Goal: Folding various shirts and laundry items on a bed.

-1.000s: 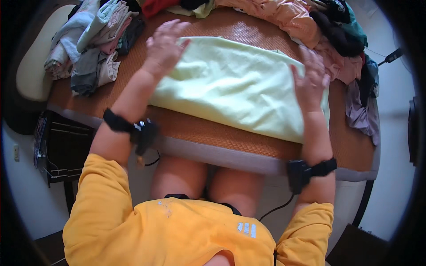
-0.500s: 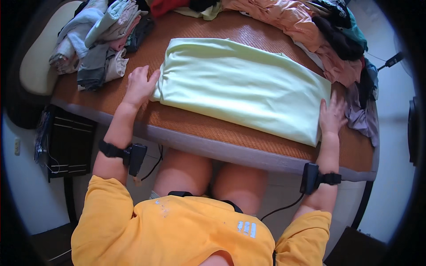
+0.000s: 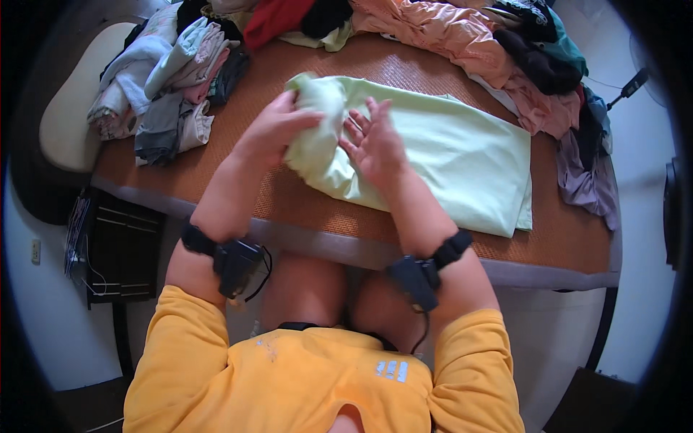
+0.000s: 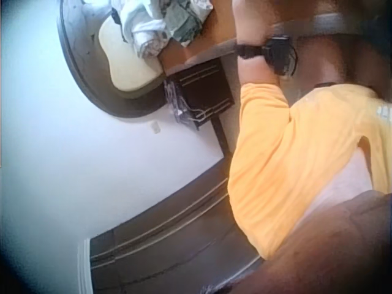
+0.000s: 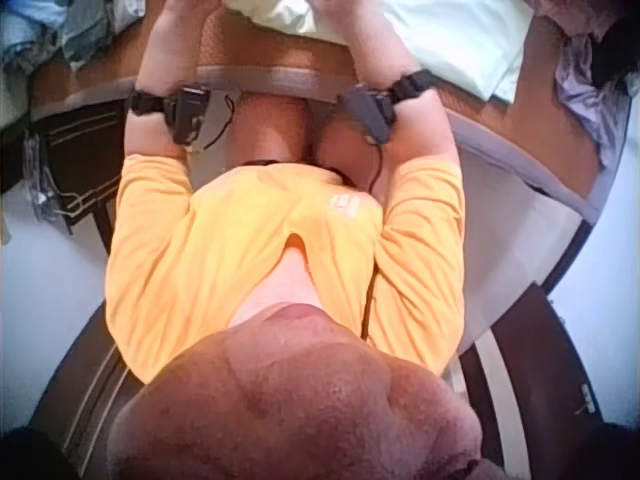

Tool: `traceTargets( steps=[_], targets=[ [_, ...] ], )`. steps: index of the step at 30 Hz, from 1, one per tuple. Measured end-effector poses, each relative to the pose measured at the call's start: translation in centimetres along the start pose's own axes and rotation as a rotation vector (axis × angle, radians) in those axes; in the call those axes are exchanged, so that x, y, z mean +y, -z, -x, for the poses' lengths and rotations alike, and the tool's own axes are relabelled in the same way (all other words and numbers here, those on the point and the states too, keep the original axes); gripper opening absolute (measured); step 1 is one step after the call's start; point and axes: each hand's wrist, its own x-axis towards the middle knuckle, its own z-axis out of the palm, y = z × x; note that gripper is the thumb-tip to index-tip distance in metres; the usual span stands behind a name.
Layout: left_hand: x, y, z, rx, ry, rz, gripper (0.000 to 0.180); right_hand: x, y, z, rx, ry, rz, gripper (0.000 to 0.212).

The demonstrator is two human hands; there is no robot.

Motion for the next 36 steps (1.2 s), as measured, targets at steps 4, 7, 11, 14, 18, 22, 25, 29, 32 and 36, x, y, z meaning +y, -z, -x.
traceTargets(
  steps=[4,7,11,14,18,22,25,29,32,36],
  targets=[
    [-0.3,-9.9,-1.8,-0.375,-0.059,-0.16,0.05,-5.4,5.3,3.4,-0.298,0.094,-0.191,0.073],
    [-3.5,-13.2,-3.0,-0.311,-0.276,-0.308,0.046,-8.6,8.4,5.3,-0.092,0.143,-0.181,0.059],
    [-6.8,-9.4,-4.9,0.224,-0.501,-0.526,0.039,-10.8,11.0,6.1,0.253,0.066,0.421,0.052],
    [-6.4,-7.2,-4.1,0.335,-0.041,-0.261,0.05,-9.6,11.3,5.8,0.27,0.165,0.583,0.06],
    [-5.2,-8.7,-2.2,0.256,0.185,-0.132,0.057,-9.9,10.7,6.6,0.221,0.161,0.553,0.064],
    [-7.6,-6.9,-3.0,0.079,0.102,-0.14,0.041,-8.9,8.4,7.0,0.226,0.048,0.539,0.078],
    [-7.2,-7.8,-3.1,0.051,0.171,0.192,0.034,-9.3,11.9,5.9,0.472,0.467,1.05,0.09],
    [-7.6,-7.4,-2.8,0.068,0.154,0.268,0.029,-10.0,6.9,7.7,0.623,1.156,1.919,0.081],
    [-7.2,-7.6,-2.6,0.034,0.093,0.346,0.029,-6.4,4.0,6.6,0.301,0.814,1.823,0.061],
    [-2.8,-11.3,-1.9,-0.09,-0.068,0.245,0.034,-4.3,3.6,5.6,0.063,0.437,0.753,0.069]
  ],
)
